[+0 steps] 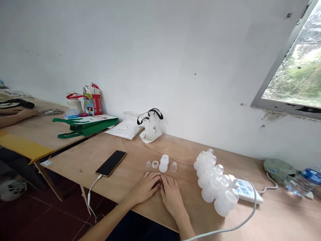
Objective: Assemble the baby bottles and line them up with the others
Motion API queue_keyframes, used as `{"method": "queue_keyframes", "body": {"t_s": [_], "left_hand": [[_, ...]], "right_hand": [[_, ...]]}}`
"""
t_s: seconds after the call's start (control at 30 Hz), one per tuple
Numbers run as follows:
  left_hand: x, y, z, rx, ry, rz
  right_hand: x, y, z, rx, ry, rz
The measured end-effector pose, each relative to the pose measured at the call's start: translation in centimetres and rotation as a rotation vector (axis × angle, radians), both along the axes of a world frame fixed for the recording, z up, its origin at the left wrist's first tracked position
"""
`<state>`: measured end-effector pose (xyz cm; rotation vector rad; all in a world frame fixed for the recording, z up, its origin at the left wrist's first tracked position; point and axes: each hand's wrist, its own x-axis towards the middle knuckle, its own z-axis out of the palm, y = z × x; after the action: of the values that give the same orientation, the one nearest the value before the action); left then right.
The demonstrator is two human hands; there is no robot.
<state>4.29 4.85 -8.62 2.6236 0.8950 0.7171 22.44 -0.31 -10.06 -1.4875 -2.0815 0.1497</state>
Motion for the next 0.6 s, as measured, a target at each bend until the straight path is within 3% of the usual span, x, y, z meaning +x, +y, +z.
{"method": "queue_keyframes", "body": {"t_s": [0.27, 0.6], "left_hand": [[-0.03, 0.05, -0.28, 0.004, -0.009, 0.003], [0.05, 0.15, -0.41, 0.021, 0.016, 0.000]], "right_hand": [[0.21, 0.27, -0.82, 0.016, -0.055, -0.013], [-0.10, 0.32, -0.37, -0.015, -0.064, -0.028]]}}
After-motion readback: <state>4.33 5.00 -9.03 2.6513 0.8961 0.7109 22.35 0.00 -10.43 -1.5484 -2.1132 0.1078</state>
